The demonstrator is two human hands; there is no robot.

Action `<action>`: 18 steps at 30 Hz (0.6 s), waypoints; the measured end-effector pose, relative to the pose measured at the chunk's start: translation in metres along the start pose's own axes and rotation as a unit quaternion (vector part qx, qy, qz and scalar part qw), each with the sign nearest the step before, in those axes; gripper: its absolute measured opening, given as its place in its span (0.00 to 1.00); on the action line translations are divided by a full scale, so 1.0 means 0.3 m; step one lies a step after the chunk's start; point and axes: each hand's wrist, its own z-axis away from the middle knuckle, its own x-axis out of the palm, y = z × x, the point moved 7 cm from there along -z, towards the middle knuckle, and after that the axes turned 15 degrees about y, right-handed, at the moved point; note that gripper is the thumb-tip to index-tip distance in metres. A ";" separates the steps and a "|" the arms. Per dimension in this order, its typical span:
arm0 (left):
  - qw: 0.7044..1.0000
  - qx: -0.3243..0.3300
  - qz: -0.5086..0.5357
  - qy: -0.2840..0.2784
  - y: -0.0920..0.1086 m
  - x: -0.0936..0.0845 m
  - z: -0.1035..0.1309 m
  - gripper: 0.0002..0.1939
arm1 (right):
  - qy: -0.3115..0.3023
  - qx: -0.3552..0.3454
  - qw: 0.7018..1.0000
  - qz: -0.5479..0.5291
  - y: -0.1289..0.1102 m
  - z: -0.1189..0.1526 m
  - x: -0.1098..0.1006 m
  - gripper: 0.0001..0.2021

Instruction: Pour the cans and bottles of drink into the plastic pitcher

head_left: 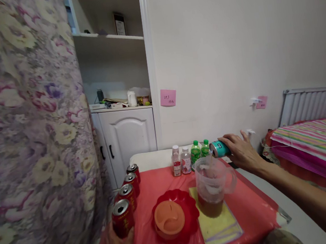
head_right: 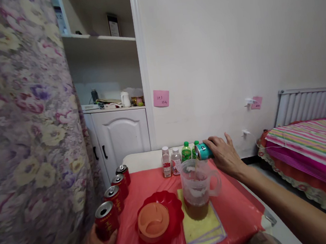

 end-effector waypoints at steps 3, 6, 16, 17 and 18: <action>0.999 -0.011 -0.021 -0.026 0.009 0.001 0.007 0.41 | -0.002 0.000 1.000 0.003 0.002 0.001 0.004 0.27; 0.999 -0.014 -0.021 -0.030 0.014 0.001 0.010 0.42 | -0.003 -0.004 1.000 0.003 0.002 0.001 0.007 0.28; 1.000 -0.011 -0.015 -0.021 0.009 0.006 0.005 0.41 | 0.007 -0.031 0.999 0.010 0.000 -0.007 0.023 0.29; 1.000 -0.011 -0.019 -0.020 0.009 0.004 0.006 0.41 | 0.005 -0.033 0.999 0.010 -0.002 -0.008 0.024 0.29; 0.999 -0.011 -0.025 -0.019 0.007 0.003 0.007 0.42 | 0.004 -0.033 0.999 0.010 -0.004 -0.009 0.025 0.29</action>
